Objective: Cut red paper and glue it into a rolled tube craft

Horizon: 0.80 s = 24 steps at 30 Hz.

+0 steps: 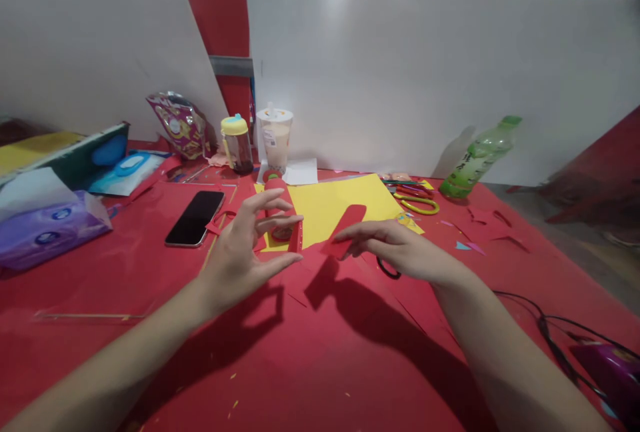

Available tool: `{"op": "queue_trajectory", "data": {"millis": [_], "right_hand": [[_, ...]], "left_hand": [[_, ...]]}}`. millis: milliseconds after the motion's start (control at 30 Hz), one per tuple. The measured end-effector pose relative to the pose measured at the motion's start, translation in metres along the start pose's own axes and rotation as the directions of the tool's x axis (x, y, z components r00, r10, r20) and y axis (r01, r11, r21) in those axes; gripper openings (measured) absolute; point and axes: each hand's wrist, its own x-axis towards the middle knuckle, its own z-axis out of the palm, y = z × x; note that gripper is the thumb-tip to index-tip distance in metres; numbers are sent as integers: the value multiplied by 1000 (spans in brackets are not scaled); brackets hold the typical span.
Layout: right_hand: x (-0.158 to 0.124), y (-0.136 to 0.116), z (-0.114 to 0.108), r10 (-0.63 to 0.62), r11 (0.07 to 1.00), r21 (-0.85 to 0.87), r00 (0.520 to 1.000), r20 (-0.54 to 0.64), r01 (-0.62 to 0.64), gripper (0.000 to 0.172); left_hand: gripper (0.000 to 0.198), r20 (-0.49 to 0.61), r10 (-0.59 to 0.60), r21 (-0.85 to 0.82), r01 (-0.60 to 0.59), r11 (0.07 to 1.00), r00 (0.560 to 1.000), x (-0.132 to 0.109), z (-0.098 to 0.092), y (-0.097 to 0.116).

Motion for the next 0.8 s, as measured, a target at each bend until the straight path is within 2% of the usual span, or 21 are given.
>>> {"op": "queue_trajectory", "data": {"millis": [67, 133, 200, 300, 433, 600, 700, 800], "right_hand": [[2, 3, 3, -42, 999, 13, 992, -115, 44, 28], [6, 7, 8, -85, 996, -59, 953, -290, 71, 18], [9, 10, 11, -117, 990, -121, 921, -372, 77, 9], [12, 12, 13, -172, 977, -182, 908, -381, 108, 9], [14, 14, 12, -244, 955, -266, 852, -464, 129, 10], [17, 20, 18, -56, 993, -116, 887, -459, 3, 13], [20, 23, 25, -39, 997, -71, 885, -464, 7, 15], [19, 22, 29, -8, 1000, -5, 910, -414, 7, 16]], "left_hand": [[65, -15, 3, -6, -3, 1000, 1000, 0, 0, 0], [64, -27, 8, -9, -9, 1000, 1000, 1, 0, 0], [63, -31, 6, -6, -7, 1000, 1000, 1, 0, 1], [64, -31, 2, -4, -2, 1000, 1000, 1, 0, 1], [64, -18, -3, -8, 3, 1000, 1000, 1, 1, -1], [62, -17, 3, -36, -4, 999, 1000, -1, 3, -2], [63, -15, -7, -51, 6, 999, 1000, -1, 4, -2], [64, -12, -17, -56, 17, 998, 1000, -1, 4, -3]]}}
